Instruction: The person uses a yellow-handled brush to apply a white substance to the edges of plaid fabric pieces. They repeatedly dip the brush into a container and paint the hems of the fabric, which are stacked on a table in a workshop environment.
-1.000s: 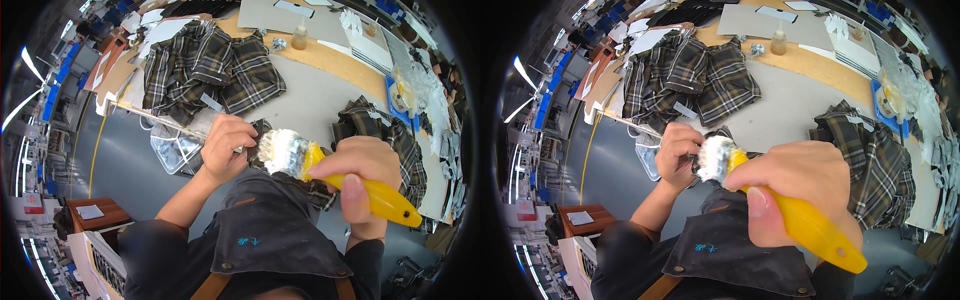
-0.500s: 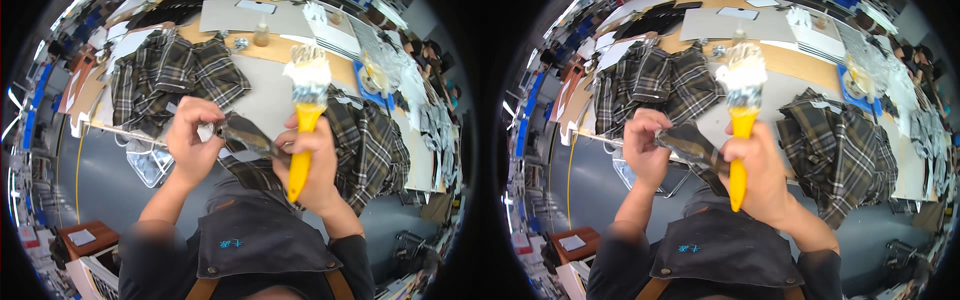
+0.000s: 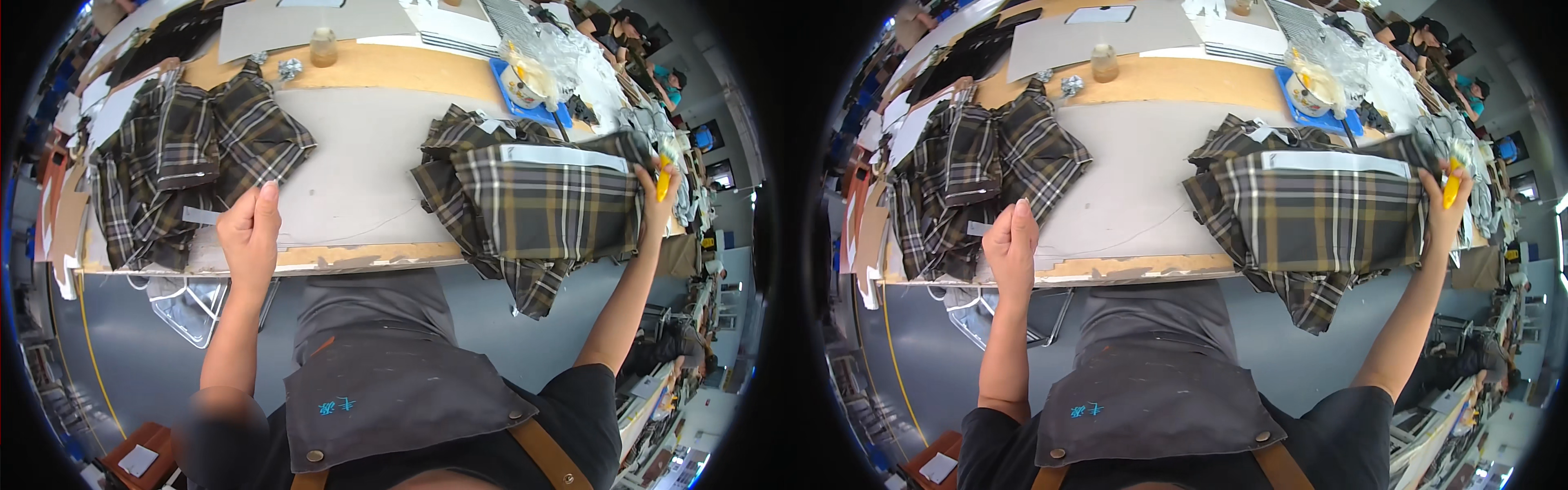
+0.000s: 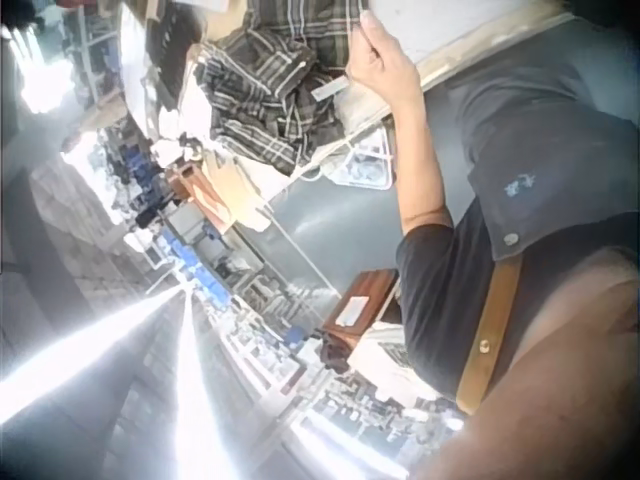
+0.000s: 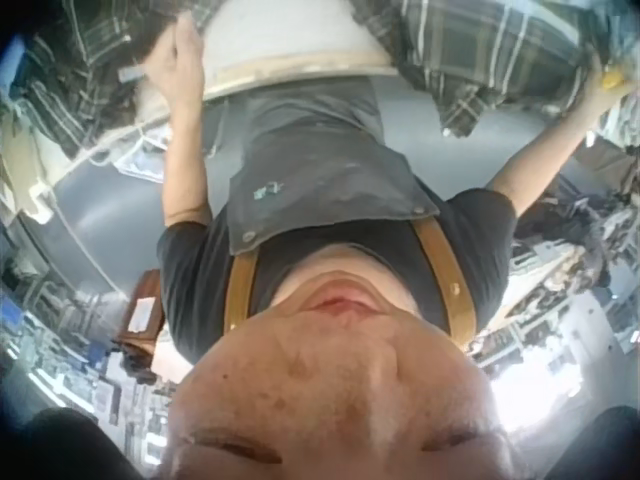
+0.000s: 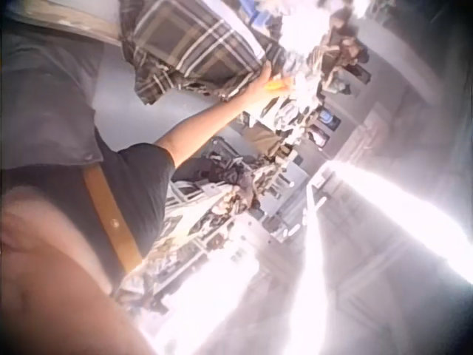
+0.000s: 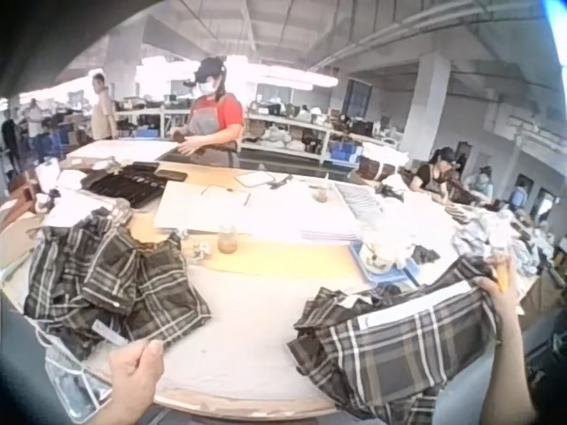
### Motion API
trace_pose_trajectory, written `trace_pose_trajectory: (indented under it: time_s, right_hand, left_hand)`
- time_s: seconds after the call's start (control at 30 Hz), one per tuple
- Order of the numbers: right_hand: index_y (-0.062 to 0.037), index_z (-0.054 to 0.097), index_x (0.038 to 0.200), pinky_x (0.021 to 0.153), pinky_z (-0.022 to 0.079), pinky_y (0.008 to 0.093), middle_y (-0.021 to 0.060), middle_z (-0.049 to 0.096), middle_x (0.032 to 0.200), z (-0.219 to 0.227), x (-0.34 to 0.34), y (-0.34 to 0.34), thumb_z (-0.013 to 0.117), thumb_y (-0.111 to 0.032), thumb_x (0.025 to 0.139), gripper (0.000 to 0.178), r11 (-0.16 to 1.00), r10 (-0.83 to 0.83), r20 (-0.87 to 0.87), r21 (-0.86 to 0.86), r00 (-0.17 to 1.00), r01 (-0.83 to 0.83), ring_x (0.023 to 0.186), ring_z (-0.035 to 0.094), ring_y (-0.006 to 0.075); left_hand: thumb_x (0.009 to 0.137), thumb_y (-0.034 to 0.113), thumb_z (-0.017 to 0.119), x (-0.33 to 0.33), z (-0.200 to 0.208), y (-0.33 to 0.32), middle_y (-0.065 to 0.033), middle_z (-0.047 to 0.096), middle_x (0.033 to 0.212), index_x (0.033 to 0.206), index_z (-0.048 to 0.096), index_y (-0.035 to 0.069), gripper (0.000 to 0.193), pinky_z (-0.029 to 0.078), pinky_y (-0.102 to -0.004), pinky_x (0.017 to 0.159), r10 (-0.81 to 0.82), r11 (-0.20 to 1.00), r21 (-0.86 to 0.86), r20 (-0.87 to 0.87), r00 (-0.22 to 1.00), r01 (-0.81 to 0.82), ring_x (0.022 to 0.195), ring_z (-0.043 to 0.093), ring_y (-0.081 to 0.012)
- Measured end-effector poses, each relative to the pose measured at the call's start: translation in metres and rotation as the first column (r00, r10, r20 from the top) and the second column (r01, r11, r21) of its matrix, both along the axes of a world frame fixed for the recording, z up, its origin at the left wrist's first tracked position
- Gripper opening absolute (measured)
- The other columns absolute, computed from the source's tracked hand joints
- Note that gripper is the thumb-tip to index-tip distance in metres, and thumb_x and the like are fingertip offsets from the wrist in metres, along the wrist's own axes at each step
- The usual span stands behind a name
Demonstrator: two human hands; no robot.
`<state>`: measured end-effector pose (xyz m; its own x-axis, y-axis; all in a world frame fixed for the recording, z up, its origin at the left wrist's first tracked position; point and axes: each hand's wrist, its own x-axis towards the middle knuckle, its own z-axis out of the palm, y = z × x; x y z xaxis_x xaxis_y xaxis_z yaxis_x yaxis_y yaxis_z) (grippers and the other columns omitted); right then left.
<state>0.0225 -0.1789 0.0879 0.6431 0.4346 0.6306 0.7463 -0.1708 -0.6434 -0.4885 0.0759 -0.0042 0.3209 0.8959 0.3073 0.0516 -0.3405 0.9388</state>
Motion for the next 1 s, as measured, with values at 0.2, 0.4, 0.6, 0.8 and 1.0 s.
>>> trace_pose_trajectory:
  time_s: [0.2,0.4,0.6,0.8,1.0]
  right_hand:
    - [-0.0083,0.039,0.105,0.098,0.034,0.0344,0.0157,0.055,0.110,-0.078,0.068,-0.075,0.076,-0.005,0.074,0.048,0.991,-0.050,0.114,-0.118,0.992,0.064,0.109,0.051,0.0228]
    - [-0.0095,0.035,0.109,0.096,0.037,0.0335,0.0172,0.053,0.113,-0.122,0.075,-0.090,0.075,-0.003,0.075,0.053,0.993,-0.114,-0.169,-0.029,0.979,0.110,0.109,0.050,0.0226]
    - [-0.0094,0.044,0.108,0.096,0.039,0.0366,0.0121,0.056,0.112,-0.114,0.122,-0.076,0.076,-0.006,0.074,0.047,0.984,-0.046,0.243,-0.154,0.969,0.085,0.108,0.052,0.0235]
    - [-0.0033,0.053,0.098,0.094,0.039,0.0321,0.0120,0.058,0.105,-0.063,0.175,-0.081,0.070,-0.010,0.081,0.026,0.978,-0.178,0.269,-0.062,0.947,0.201,0.103,0.053,0.0215]
    - [-0.0051,0.037,0.110,0.096,0.044,0.0360,0.0215,0.049,0.124,-0.006,-0.023,0.025,0.052,-0.003,0.092,0.023,0.989,0.114,0.177,0.076,0.978,-0.129,0.114,0.051,0.0282]
  left_hand:
    - [0.089,0.011,0.060,0.014,-0.023,0.001,0.0024,0.048,0.058,0.068,0.056,0.000,0.025,0.032,-0.0196,0.049,-0.041,0.992,-0.125,-0.088,0.995,0.030,0.055,0.040,-0.0029]
    - [0.083,0.002,0.064,0.026,-0.041,0.001,-0.0029,0.059,0.070,0.083,0.065,-0.002,0.004,0.039,-0.0204,0.054,-0.152,0.988,-0.051,-0.121,0.981,0.147,0.061,0.049,-0.0044]
    - [0.084,0.006,0.065,0.029,-0.046,0.001,-0.0036,0.053,0.058,0.070,0.056,-0.002,0.018,0.037,-0.0229,0.046,-0.112,0.992,-0.074,-0.228,0.967,0.097,0.051,0.046,-0.0072]
    - [0.085,0.007,0.061,0.026,-0.066,0.018,-0.0045,0.050,0.054,0.065,0.052,-0.001,0.024,0.034,-0.0254,0.045,-0.030,0.999,0.035,-0.257,0.966,0.040,0.047,0.042,-0.0076]
    - [0.074,-0.003,0.052,0.003,-0.060,0.038,-0.0060,0.047,0.049,0.065,0.056,0.001,0.011,0.033,-0.0254,0.044,0.012,0.997,0.081,-0.235,0.972,0.007,0.044,0.042,-0.0109]
